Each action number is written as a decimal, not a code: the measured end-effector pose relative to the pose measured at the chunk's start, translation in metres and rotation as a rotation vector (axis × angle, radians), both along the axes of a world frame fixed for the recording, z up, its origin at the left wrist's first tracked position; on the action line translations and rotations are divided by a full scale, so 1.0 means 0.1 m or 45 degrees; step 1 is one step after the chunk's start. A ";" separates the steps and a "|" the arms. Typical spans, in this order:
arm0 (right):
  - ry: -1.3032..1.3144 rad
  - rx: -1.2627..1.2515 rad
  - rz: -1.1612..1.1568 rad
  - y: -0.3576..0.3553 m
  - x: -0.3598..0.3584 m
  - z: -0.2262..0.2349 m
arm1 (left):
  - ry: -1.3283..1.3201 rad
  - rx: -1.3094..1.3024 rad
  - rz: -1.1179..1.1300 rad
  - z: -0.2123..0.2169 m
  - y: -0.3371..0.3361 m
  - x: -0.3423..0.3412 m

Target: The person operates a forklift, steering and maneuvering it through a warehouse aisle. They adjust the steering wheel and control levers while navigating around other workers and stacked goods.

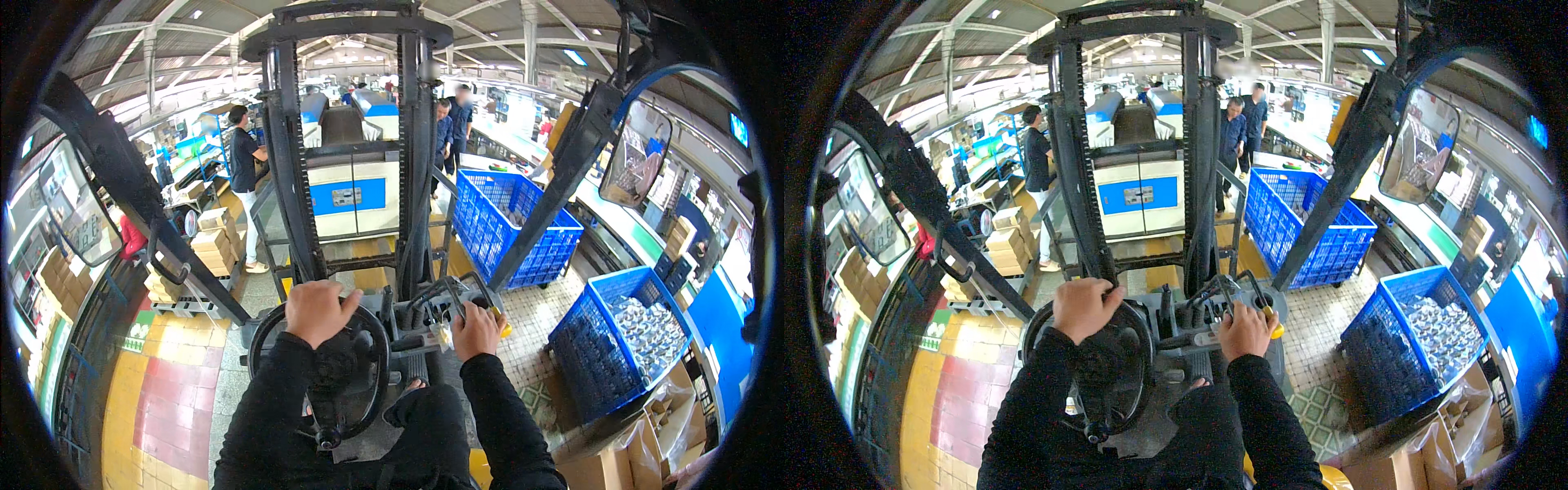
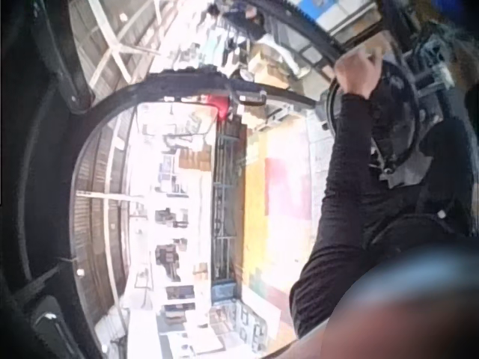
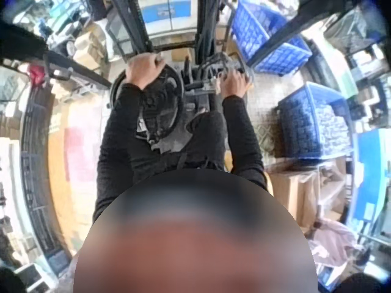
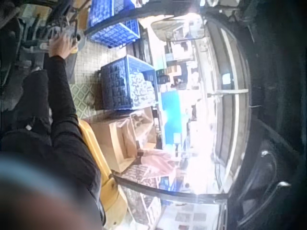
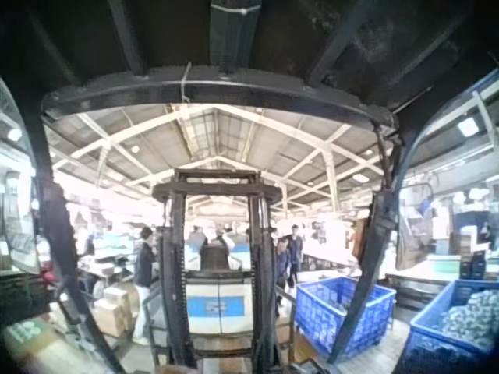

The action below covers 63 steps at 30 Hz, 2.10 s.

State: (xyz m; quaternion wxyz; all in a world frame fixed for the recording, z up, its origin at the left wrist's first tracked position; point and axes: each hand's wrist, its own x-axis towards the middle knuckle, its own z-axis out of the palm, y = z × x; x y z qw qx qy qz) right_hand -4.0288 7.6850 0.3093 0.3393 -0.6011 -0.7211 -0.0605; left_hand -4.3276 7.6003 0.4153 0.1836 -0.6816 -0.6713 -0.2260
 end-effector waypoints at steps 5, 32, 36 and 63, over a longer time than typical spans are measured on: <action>-0.030 0.031 -0.015 0.12 -0.03 -0.02 | 0.046 -0.097 -0.177 0.04 0.14 0.13; -0.077 0.049 0.029 0.26 -0.05 0.13 | 0.091 -0.331 -0.777 -0.70 0.11 1.28; -0.053 0.050 0.054 0.28 -0.03 0.17 | 0.106 -0.289 -0.817 -0.71 0.08 1.28; 0.155 -0.065 0.333 0.42 -0.32 0.30 | 0.327 -0.275 -0.781 -0.87 0.10 1.25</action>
